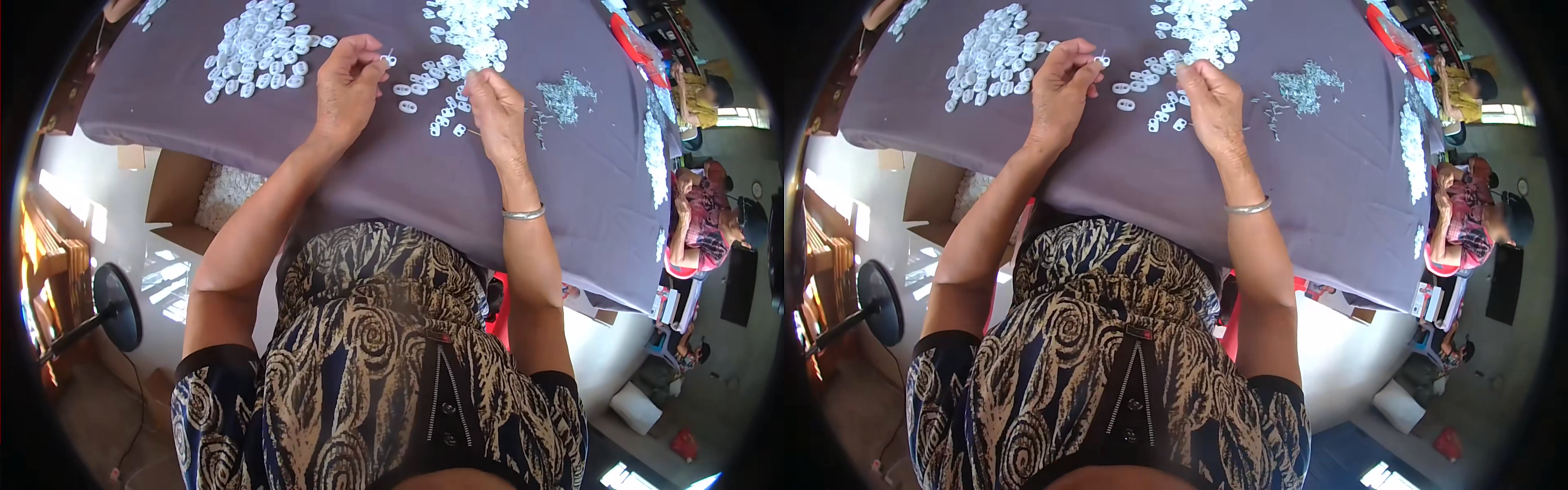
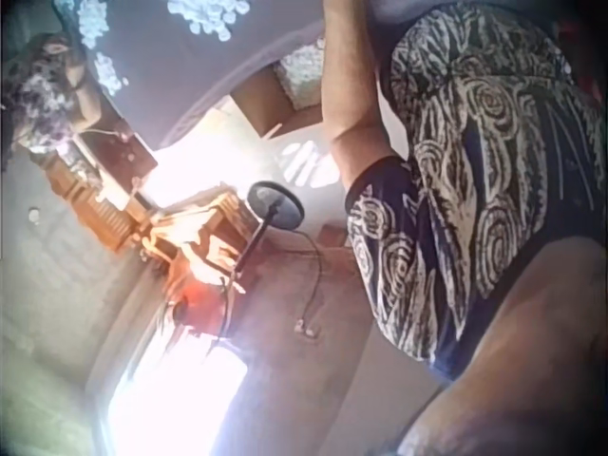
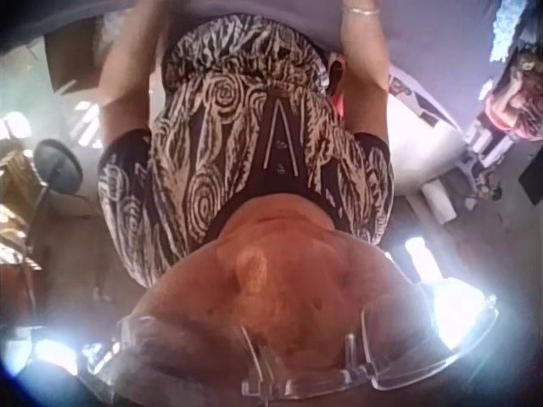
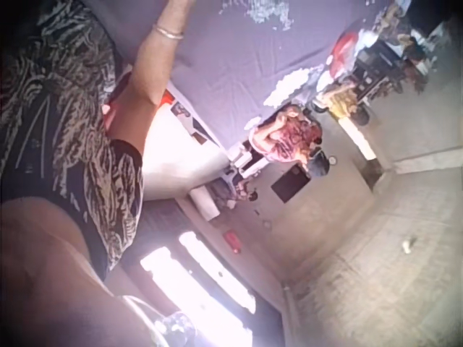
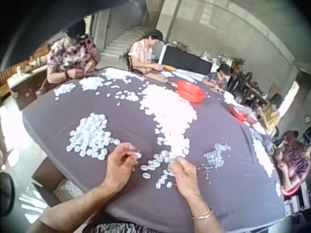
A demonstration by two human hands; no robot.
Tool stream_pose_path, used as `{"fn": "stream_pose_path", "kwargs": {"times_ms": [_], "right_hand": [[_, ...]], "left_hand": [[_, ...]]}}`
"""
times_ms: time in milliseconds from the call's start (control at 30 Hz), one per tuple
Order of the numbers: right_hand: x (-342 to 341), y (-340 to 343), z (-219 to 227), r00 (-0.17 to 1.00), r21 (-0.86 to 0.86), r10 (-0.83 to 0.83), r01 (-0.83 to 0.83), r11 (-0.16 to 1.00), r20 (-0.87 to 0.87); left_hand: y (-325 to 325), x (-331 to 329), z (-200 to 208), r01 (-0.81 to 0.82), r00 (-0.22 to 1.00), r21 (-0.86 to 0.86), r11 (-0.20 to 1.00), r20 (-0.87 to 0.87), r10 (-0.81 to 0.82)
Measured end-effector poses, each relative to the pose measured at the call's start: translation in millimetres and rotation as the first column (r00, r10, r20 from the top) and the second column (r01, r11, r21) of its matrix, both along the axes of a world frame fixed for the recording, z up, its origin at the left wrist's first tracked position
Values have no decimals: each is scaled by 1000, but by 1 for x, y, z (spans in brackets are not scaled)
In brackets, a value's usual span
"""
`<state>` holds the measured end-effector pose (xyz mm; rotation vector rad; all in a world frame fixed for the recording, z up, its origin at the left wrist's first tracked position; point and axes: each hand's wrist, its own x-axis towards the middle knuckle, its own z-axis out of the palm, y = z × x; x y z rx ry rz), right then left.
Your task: The person is using a thin needle-like tool to process or assemble small white plastic components on a table in a workshop environment.
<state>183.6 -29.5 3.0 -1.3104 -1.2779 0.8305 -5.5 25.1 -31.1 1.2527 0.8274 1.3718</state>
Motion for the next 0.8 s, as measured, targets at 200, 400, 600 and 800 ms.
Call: {"fn": "stream_pose_path", "kwargs": {"times_ms": [200, 400, 600, 800], "right_hand": [[-15, 5, 1, 894, 134, 8, -76, 988, 447], [-25, 16, 0, 648, 195, 31, -275, 941, 761], [-40, 21, 4, 480, 164, 17, -334, 928, 877], [-37, 20, 2, 638, 147, 38, -235, 961, 769]], "left_hand": [[1, 1, 2, -17, 1000, -49, 999, -14, 16], [2, 2, 0, -36, 999, -26, 999, -26, 35], [4, -1, 0, -106, 994, 29, 994, 22, 106], [3, 2, 1, -78, 996, 2, 997, 43, 78]]}}
